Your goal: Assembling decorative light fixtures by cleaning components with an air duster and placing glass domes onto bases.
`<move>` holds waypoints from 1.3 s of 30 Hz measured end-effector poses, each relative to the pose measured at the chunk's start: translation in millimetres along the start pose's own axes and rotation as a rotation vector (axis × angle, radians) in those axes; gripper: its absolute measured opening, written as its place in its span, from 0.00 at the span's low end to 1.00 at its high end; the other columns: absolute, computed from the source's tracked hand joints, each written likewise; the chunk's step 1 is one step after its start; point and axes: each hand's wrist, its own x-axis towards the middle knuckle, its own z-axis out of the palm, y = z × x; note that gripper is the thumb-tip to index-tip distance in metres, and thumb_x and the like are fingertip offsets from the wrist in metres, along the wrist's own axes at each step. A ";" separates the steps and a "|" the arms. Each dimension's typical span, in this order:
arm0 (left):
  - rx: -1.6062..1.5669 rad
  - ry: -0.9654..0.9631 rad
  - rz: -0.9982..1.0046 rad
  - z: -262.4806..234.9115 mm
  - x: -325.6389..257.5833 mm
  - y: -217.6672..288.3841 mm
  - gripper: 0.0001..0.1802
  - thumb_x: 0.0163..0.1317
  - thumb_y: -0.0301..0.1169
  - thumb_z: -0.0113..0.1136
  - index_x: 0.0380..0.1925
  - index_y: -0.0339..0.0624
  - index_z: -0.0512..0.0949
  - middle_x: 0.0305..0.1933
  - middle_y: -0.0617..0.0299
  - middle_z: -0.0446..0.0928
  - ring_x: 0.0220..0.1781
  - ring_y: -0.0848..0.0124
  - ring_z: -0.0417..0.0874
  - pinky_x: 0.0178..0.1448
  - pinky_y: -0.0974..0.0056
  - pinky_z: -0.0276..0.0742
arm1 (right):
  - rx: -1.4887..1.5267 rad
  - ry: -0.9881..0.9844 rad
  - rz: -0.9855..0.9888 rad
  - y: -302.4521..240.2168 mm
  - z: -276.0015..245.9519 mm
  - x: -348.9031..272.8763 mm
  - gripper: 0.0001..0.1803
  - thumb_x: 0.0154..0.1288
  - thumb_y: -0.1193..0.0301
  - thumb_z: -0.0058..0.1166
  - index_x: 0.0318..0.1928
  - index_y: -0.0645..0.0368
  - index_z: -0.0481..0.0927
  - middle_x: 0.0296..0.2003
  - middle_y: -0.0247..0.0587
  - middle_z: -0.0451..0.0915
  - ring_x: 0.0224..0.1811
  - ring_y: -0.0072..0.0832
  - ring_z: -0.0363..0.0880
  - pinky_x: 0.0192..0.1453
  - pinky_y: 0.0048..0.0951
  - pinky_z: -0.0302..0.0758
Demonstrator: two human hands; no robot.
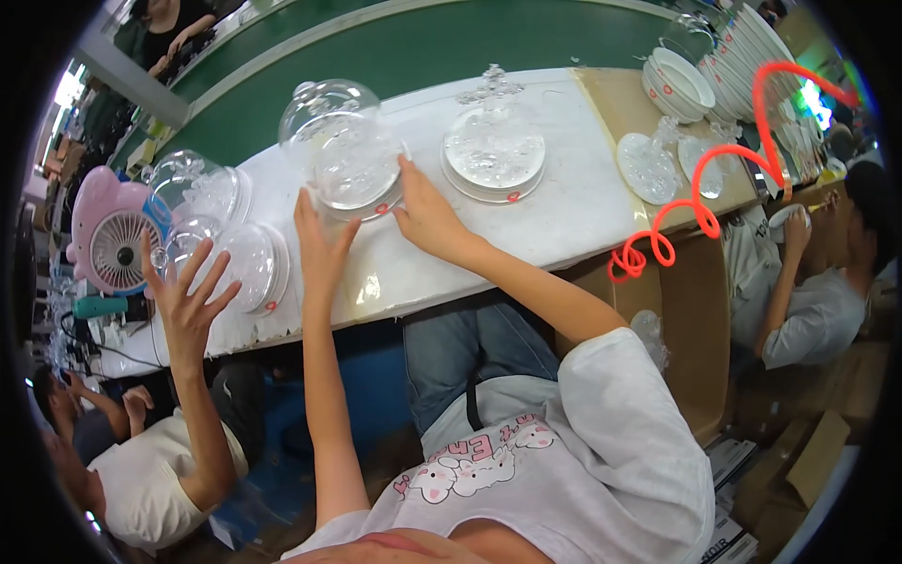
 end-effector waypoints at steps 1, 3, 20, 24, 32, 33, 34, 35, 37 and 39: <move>-0.017 0.015 0.004 -4.5 -5.6 2.6 0.48 0.52 0.45 0.63 0.63 0.30 0.48 0.65 0.38 0.51 0.68 0.48 0.52 0.67 0.55 0.54 | 0.023 -0.060 0.025 1.6 0.1 0.7 0.40 0.54 0.77 0.50 0.65 0.67 0.47 0.62 0.58 0.55 0.63 0.49 0.57 0.67 0.35 0.54; -0.033 0.050 0.006 -10.9 -12.4 8.9 0.44 0.56 0.43 0.59 0.64 0.30 0.48 0.66 0.38 0.50 0.68 0.48 0.52 0.67 0.55 0.54 | 0.049 -0.053 -0.014 1.8 4.7 0.2 0.39 0.50 0.80 0.49 0.64 0.68 0.51 0.61 0.60 0.58 0.63 0.49 0.58 0.67 0.36 0.56; 0.178 0.222 0.099 -0.5 -42.1 29.5 0.27 0.61 0.31 0.51 0.60 0.35 0.60 0.65 0.44 0.52 0.68 0.50 0.53 0.67 0.52 0.50 | -0.248 0.723 -0.222 4.1 -213.4 24.6 0.11 0.59 0.79 0.47 0.40 0.54 0.78 0.37 0.33 0.81 0.39 0.21 0.80 0.39 0.22 0.71; 0.177 0.232 0.106 -1.6 -42.7 30.7 0.25 0.61 0.31 0.52 0.58 0.37 0.63 0.64 0.45 0.55 0.67 0.51 0.55 0.67 0.54 0.52 | -0.695 0.765 0.134 98.7 -362.4 23.6 0.10 0.60 0.69 0.49 0.41 0.53 0.80 0.36 0.39 0.81 0.39 0.32 0.80 0.41 0.28 0.74; 0.096 0.167 0.090 9.7 -42.6 33.5 0.33 0.52 0.29 0.61 0.58 0.35 0.62 0.65 0.46 0.54 0.66 0.51 0.56 0.67 0.53 0.51 | -1.000 0.013 0.487 228.3 -425.1 6.7 0.17 0.52 0.70 0.50 0.44 0.51 0.79 0.40 0.45 0.80 0.43 0.41 0.78 0.48 0.38 0.73; 0.045 0.116 0.090 17.2 -42.3 32.7 0.36 0.49 0.30 0.64 0.58 0.35 0.62 0.65 0.46 0.54 0.66 0.52 0.56 0.68 0.53 0.51 | -1.019 0.052 0.552 229.8 -425.8 2.3 0.18 0.51 0.72 0.48 0.45 0.50 0.79 0.41 0.45 0.80 0.44 0.40 0.78 0.49 0.38 0.73; -0.003 0.077 0.083 22.6 -40.5 37.8 0.38 0.46 0.31 0.67 0.58 0.35 0.61 0.65 0.46 0.54 0.66 0.52 0.56 0.68 0.53 0.50 | -1.017 0.068 0.552 228.7 -429.0 3.6 0.17 0.50 0.70 0.51 0.44 0.52 0.79 0.39 0.45 0.80 0.44 0.40 0.78 0.48 0.37 0.73; -0.108 0.011 0.055 31.7 -35.5 48.3 0.44 0.43 0.34 0.70 0.60 0.35 0.59 0.65 0.46 0.55 0.66 0.52 0.55 0.68 0.53 0.50 | -1.017 0.072 0.556 230.0 -429.3 3.3 0.17 0.48 0.69 0.55 0.43 0.54 0.79 0.38 0.46 0.80 0.43 0.40 0.78 0.47 0.36 0.73; -0.204 -0.121 0.075 55.2 -15.4 70.3 0.52 0.39 0.37 0.73 0.62 0.33 0.54 0.65 0.44 0.53 0.67 0.51 0.54 0.69 0.53 0.49 | -1.052 0.106 0.508 227.7 -427.3 -0.5 0.18 0.48 0.66 0.57 0.42 0.56 0.79 0.38 0.45 0.80 0.42 0.40 0.79 0.46 0.36 0.73; -0.210 -0.171 0.158 74.9 10.8 80.6 0.60 0.34 0.41 0.75 0.63 0.31 0.48 0.65 0.42 0.51 0.68 0.49 0.51 0.70 0.54 0.47 | -0.998 0.140 0.461 231.6 -425.5 7.1 0.19 0.47 0.64 0.58 0.41 0.59 0.79 0.37 0.46 0.81 0.40 0.39 0.79 0.45 0.35 0.73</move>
